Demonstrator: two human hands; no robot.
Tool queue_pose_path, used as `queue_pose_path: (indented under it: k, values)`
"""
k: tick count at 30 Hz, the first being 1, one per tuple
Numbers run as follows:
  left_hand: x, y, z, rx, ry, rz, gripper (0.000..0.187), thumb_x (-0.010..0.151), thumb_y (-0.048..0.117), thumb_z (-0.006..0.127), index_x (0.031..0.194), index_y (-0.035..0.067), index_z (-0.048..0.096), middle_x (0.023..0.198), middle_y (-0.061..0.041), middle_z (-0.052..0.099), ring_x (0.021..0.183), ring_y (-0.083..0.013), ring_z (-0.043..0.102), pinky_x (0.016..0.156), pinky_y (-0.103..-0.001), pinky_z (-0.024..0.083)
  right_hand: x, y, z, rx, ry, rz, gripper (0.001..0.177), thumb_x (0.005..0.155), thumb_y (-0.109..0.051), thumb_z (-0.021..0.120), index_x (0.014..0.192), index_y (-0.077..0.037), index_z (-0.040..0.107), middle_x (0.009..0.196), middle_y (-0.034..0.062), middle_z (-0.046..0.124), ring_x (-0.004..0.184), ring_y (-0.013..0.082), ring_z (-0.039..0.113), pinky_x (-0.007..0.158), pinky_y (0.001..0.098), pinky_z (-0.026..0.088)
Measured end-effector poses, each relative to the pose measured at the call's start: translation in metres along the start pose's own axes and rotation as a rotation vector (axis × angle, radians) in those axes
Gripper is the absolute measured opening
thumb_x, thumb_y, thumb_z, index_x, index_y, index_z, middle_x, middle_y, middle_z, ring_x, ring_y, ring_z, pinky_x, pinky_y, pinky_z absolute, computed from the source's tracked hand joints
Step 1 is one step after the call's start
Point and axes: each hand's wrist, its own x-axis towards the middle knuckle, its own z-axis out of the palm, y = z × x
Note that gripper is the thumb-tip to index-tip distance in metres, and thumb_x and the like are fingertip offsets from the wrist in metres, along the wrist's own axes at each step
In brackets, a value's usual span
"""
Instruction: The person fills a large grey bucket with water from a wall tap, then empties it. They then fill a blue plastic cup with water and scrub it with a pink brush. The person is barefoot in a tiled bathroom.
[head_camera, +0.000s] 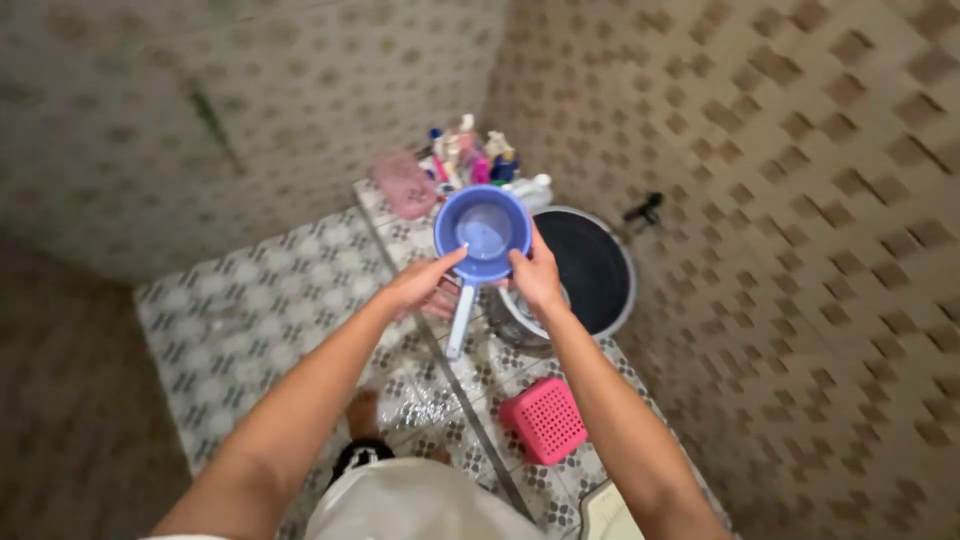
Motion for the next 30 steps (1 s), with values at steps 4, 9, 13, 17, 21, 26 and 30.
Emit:
queue_pose_path:
  k: [4,9,13,17,21,26,30]
  values:
    - [-0.018,-0.019,-0.04,-0.12,-0.08,-0.057,0.072,0.09,0.055,0.075,0.121,-0.006,0.052,0.1,-0.02,0.063,0.065,-0.0275,0.075,0.05,-0.035,0.062,0.017,0.011,0.059,-0.09,-0.057,-0.071,0.063,0.092,-0.004,0.058,0.153,-0.012,0.044,0.134,0.0399,0.055,0.108,0.0504,0.066,0.077,0.0497,0.065]
    - [0.033,-0.05,-0.102,-0.023,0.068,0.049,0.07,0.081,0.026,0.088,0.128,-0.011,0.05,0.085,-0.022,0.067,0.064,-0.0329,0.073,0.057,-0.046,0.065,0.046,0.022,0.136,0.219,-0.111,0.028,0.073,0.091,0.001,0.064,0.156,-0.022,0.039,0.142,0.0381,0.043,0.096,0.0586,0.068,0.07,0.056,0.067]
    - [0.057,-0.036,-0.159,0.6,0.345,0.029,0.057,0.08,0.053,0.075,0.115,0.008,0.072,0.11,-0.018,0.074,0.113,-0.0364,0.07,0.094,-0.049,0.057,0.058,0.018,0.184,0.179,-0.294,0.053,0.077,0.094,-0.003,0.065,0.16,-0.02,0.03,0.144,0.0362,0.041,0.094,0.0468,0.071,0.074,0.0447,0.068]
    - [0.056,0.001,-0.214,0.712,0.321,-0.072,0.061,0.09,0.058,0.058,0.127,0.011,0.07,0.125,-0.019,0.072,0.125,-0.0362,0.064,0.103,-0.048,0.054,0.102,0.049,0.217,-0.05,-0.395,0.065,0.079,0.093,-0.009,0.069,0.16,-0.018,0.029,0.147,0.0396,0.038,0.094,0.0464,0.073,0.073,0.0478,0.067]
    - [0.103,-0.011,-0.278,0.688,0.305,-0.065,0.069,0.09,0.063,0.053,0.131,0.009,0.068,0.131,-0.021,0.068,0.129,-0.0373,0.06,0.108,-0.05,0.05,0.143,0.061,0.254,-0.172,-0.446,0.041,0.077,0.094,-0.014,0.07,0.16,-0.011,0.031,0.154,0.043,0.026,0.097,0.0455,0.072,0.076,0.0498,0.065]
    - [0.135,-0.039,-0.354,0.578,0.452,-0.075,0.07,0.093,0.066,0.058,0.138,0.012,0.062,0.136,-0.018,0.065,0.133,-0.0363,0.056,0.112,-0.048,0.047,0.192,0.053,0.313,-0.252,-0.444,0.006,0.07,0.096,-0.021,0.069,0.156,-0.003,0.037,0.154,0.043,0.024,0.097,0.0433,0.073,0.076,0.0483,0.065]
    - [0.076,0.006,-0.395,0.619,0.471,-0.143,0.062,0.096,0.062,0.05,0.134,0.014,0.06,0.136,-0.017,0.065,0.133,-0.0362,0.057,0.11,-0.05,0.047,0.219,0.02,0.376,-0.299,-0.553,-0.02,0.068,0.096,-0.02,0.069,0.154,-0.002,0.04,0.152,0.0429,0.03,0.101,0.0445,0.072,0.077,0.05,0.063]
